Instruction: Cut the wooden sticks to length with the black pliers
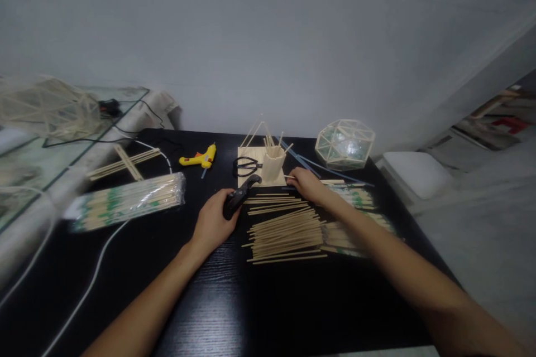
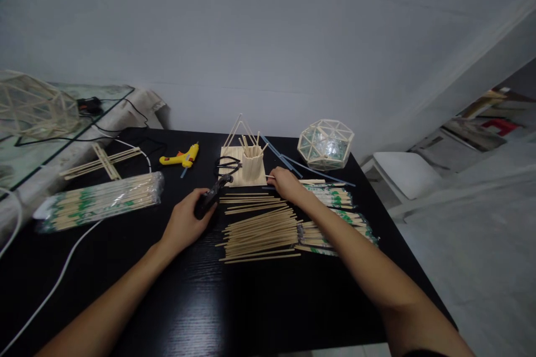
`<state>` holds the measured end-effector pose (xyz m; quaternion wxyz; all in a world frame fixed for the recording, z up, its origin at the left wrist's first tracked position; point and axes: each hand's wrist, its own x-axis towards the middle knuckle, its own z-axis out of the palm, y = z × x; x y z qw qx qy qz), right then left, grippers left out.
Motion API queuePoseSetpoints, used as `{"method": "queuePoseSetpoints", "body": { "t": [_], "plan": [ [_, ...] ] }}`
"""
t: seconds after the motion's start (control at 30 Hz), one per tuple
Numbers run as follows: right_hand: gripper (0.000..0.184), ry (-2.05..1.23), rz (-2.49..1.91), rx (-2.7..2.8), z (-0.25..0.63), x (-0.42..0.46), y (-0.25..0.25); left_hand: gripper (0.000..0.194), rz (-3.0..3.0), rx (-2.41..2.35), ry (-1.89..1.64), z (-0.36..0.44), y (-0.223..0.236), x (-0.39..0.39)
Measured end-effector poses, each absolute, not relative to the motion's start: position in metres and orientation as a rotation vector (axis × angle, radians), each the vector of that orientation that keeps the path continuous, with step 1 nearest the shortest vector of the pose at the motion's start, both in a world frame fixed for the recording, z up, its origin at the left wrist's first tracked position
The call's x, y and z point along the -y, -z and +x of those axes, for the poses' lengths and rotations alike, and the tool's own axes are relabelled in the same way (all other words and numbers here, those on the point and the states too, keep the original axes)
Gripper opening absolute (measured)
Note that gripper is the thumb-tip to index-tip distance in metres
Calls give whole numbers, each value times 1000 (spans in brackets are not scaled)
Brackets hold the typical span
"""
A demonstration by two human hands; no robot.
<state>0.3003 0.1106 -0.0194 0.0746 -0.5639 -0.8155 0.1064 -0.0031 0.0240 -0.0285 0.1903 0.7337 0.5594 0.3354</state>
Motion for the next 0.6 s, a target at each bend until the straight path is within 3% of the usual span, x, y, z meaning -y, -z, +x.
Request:
{"method": "queuePoseSetpoints", "body": {
  "t": [0.23,0.4,0.5,0.6],
  "plan": [
    [9,-157,-1749,2354,302,-100,8,26,2068,-1577,-942,-3,26,-24],
    [29,177,-1923,1965,356,-99,-38,25,2085,-1561,-953,-3,28,-24],
    [29,404,-2046,1658,393,-98,-57,26,2099,-1556,-946,-3,30,-24],
    [28,406,-2161,1641,405,-92,-61,27,2093,-1568,-929,-3,31,-25]
  ]
}}
